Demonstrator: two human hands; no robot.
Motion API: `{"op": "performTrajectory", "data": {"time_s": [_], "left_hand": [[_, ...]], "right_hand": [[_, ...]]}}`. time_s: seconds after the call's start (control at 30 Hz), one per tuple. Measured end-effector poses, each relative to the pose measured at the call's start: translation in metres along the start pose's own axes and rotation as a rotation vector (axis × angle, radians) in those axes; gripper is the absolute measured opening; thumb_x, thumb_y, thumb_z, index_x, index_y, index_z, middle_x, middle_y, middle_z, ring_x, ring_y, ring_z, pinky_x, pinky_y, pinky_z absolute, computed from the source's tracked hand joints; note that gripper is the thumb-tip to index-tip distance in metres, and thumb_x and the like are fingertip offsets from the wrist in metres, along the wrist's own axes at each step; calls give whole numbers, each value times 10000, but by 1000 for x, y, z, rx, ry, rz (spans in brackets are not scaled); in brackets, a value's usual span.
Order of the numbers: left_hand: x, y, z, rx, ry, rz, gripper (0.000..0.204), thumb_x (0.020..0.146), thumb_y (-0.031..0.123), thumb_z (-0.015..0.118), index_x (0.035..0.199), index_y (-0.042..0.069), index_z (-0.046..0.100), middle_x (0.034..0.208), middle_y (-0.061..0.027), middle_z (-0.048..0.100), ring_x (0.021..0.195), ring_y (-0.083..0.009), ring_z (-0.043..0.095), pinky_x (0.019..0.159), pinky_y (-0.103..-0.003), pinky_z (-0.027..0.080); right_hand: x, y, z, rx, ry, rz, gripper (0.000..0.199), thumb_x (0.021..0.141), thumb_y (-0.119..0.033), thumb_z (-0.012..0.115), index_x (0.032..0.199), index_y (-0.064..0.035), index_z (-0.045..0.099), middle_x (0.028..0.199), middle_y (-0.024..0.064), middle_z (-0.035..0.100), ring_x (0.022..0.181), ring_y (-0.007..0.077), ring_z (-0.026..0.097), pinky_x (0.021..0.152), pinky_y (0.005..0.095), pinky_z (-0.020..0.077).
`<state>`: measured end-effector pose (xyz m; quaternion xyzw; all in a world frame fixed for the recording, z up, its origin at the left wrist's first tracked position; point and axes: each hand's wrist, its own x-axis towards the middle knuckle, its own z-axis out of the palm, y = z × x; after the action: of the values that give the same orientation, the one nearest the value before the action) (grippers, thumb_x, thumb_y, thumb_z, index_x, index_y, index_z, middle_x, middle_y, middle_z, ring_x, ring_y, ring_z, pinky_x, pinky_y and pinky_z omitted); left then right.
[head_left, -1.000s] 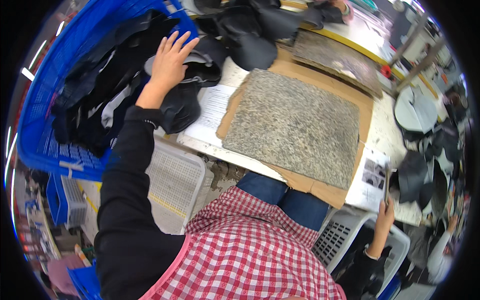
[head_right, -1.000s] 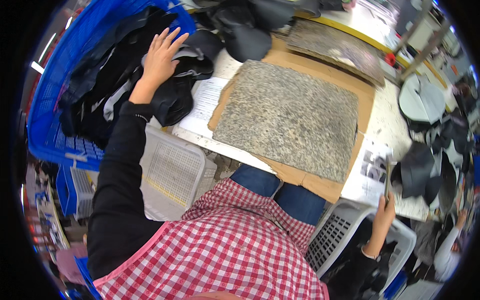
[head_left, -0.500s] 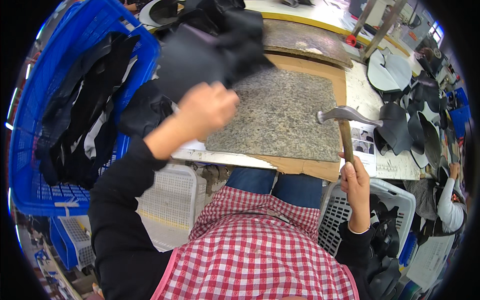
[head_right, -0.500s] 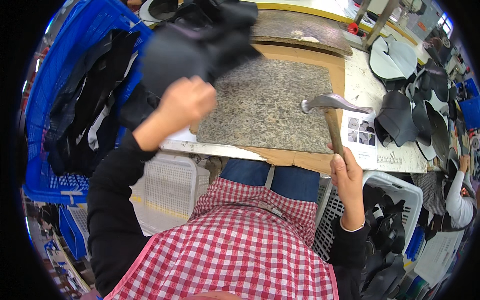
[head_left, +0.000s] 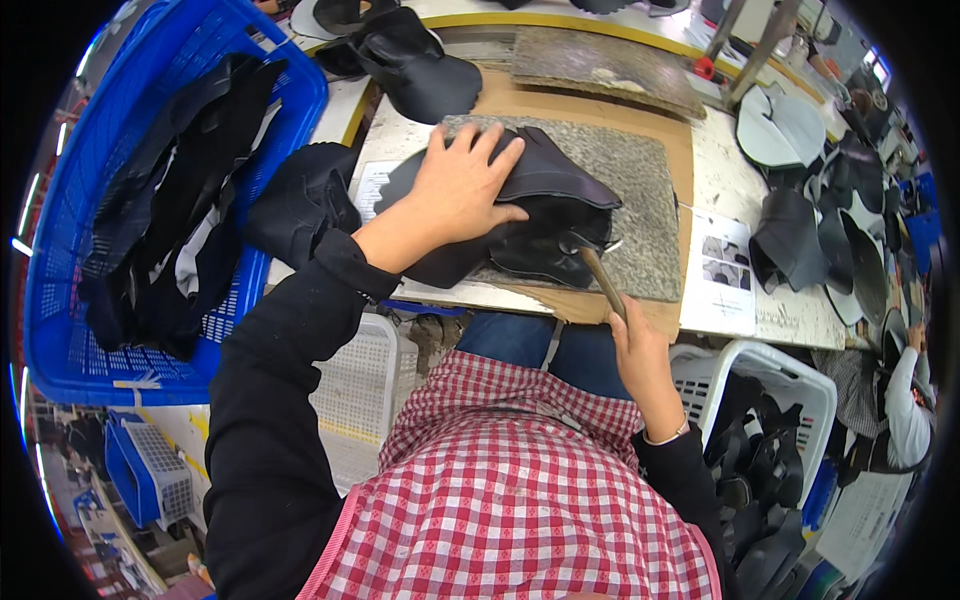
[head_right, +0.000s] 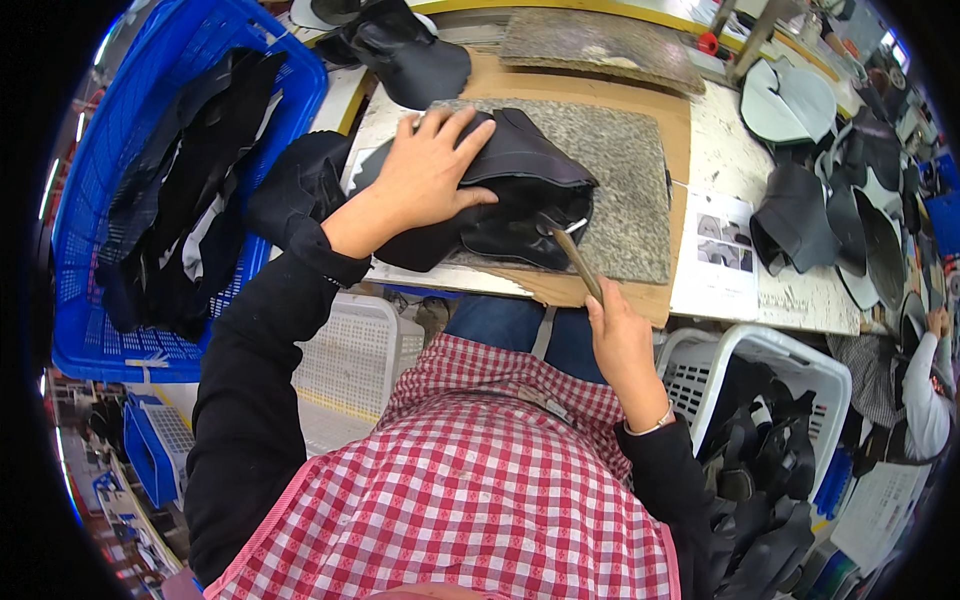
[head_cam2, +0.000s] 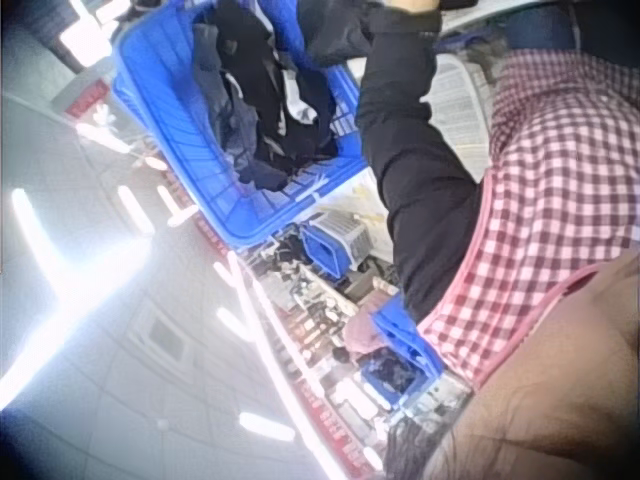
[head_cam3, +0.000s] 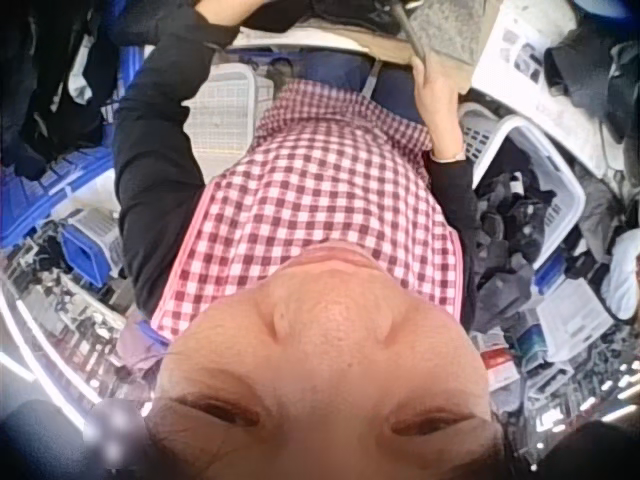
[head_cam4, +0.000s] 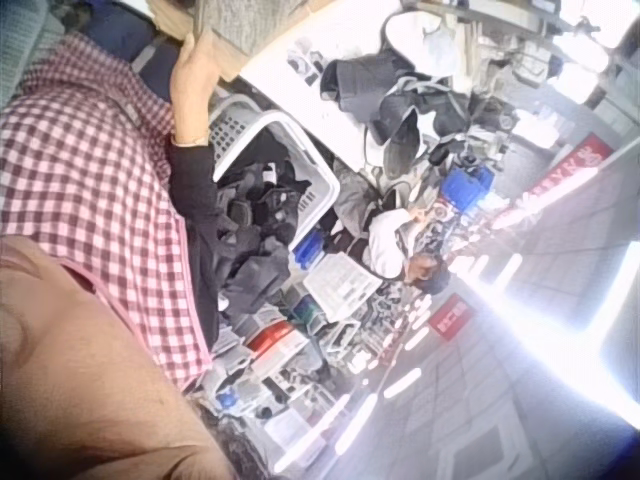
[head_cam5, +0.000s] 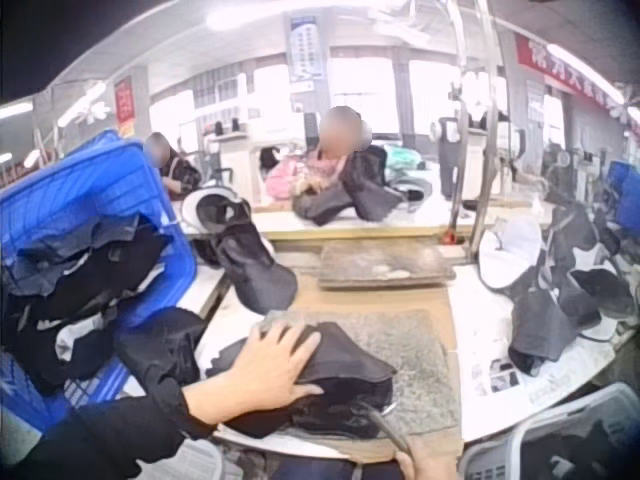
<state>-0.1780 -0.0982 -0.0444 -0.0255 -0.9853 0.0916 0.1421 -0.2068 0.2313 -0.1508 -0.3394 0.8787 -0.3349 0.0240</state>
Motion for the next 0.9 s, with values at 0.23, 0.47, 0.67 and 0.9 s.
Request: {"op": "performTrajectory", "data": {"time_s": [0.23, 0.47, 0.67, 0.9], "left_hand": [[44, 6, -14, 331, 367, 269, 550, 909, 137, 583, 1447, 250, 580, 1593, -80, 450, 1499, -281, 358, 1228, -581, 176], [9, 24, 14, -319, -293, -111, 717, 967, 217, 623, 1610, 201, 306, 1075, -271, 720, 936, -443, 695, 868, -502, 533], [-18, 20, 47, -812, -119, -167, 668, 1044, 279, 570, 1608, 103, 257, 1135, -347, 672, 1082, -541, 623, 954, -528, 486], [-23, 40, 50, -875, -190, -366, 630, 1071, 276, 544, 1623, 175, 257, 1347, -338, 594, 1246, -529, 558, 1054, -493, 445]], "right_hand": [[12, -6, 3, -163, 30, -53, 277, 1027, -202, 591, 1254, -47, 561, 997, 241, 711, 815, 464, 682, 679, 544, 539], [33, 19, -1, -213, 28, -43, 262, 1039, -236, 575, 1195, -26, 562, 918, 243, 712, 798, 475, 676, 670, 552, 533], [45, -11, -62, -130, -19, -102, 248, 1064, -274, 546, 1135, -36, 553, 858, 251, 680, 790, 485, 659, 661, 546, 502], [47, -23, -54, -337, -228, 90, 236, 1069, -259, 552, 1060, -24, 526, 745, 261, 644, 720, 496, 648, 606, 546, 494]]}}
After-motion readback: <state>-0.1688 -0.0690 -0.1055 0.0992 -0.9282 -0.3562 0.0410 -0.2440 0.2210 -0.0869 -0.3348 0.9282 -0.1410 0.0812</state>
